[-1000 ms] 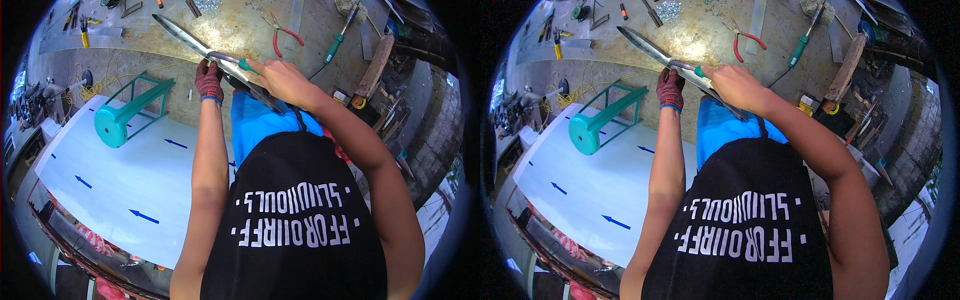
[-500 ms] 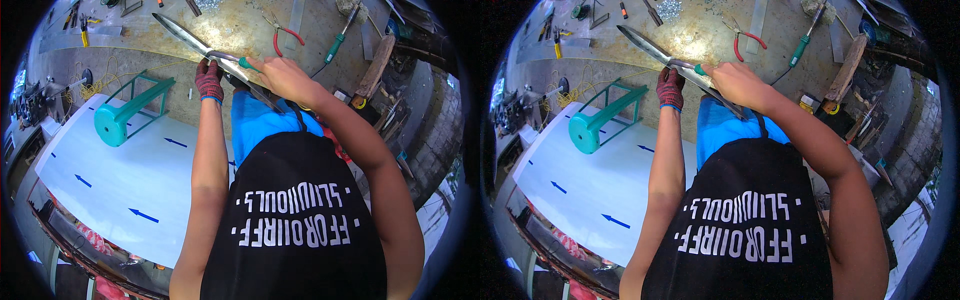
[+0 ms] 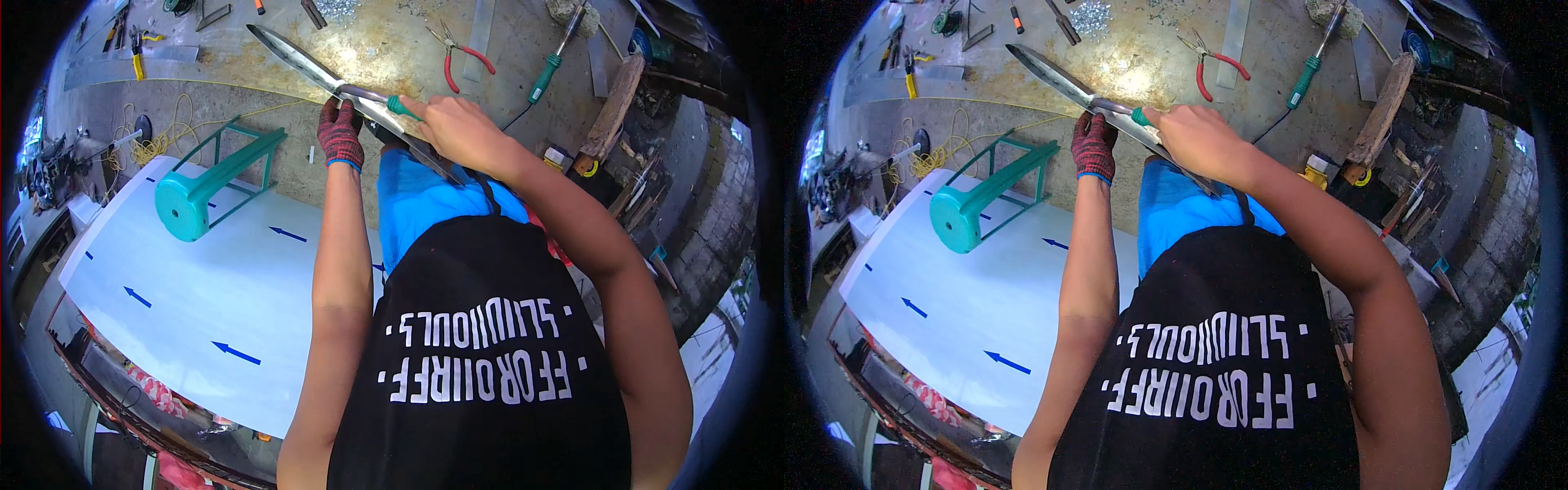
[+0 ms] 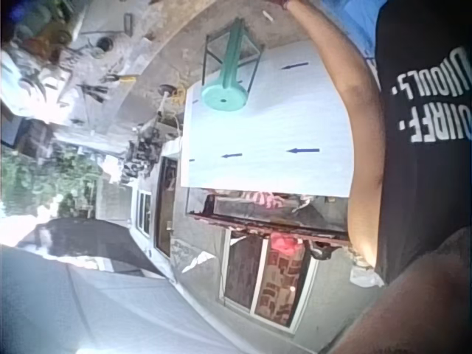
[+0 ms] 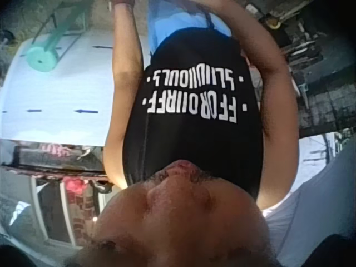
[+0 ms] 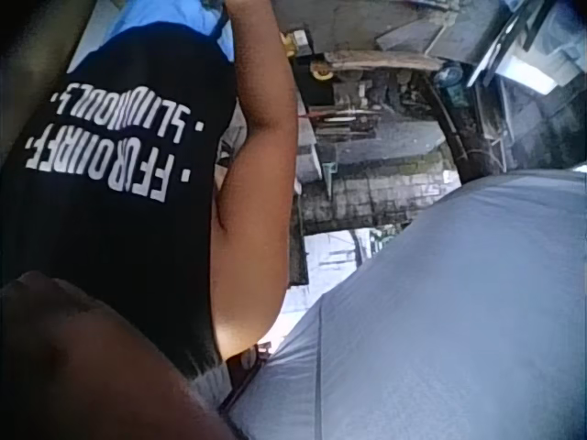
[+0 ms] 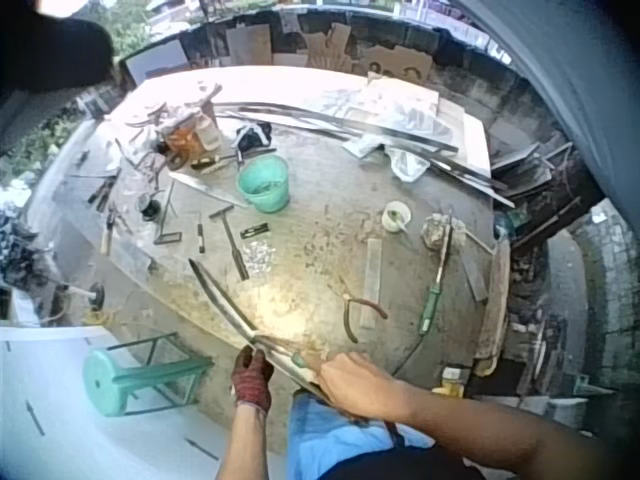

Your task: The user is soldering together components of a metal sign frame using a soldering iron and solder wire on a workbench.

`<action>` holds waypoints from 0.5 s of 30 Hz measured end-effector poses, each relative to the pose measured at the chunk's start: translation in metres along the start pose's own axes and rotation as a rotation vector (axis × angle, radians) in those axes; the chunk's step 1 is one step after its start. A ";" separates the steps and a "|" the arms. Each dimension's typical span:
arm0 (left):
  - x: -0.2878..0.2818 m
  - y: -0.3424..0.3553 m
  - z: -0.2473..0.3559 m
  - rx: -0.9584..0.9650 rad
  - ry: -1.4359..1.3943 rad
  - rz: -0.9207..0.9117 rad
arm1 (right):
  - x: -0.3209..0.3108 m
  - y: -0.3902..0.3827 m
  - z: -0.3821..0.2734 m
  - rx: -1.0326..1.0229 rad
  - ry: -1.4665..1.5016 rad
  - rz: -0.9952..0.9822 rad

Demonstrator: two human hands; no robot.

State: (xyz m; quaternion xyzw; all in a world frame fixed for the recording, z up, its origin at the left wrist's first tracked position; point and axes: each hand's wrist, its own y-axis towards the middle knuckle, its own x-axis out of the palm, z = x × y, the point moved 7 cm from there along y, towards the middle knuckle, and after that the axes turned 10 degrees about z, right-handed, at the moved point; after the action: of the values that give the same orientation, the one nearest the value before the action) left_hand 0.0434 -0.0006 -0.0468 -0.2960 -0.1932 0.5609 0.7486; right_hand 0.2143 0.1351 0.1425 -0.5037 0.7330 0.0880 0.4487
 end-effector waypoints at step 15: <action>0.001 -0.002 0.001 0.005 -0.043 0.002 | -0.002 -0.003 -0.006 -0.020 -0.072 0.039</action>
State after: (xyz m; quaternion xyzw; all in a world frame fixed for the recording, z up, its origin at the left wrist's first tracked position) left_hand 0.0452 0.0004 -0.0447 -0.2822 -0.2075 0.5686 0.7444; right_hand 0.2139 0.1317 0.1485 -0.4903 0.7250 0.1222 0.4680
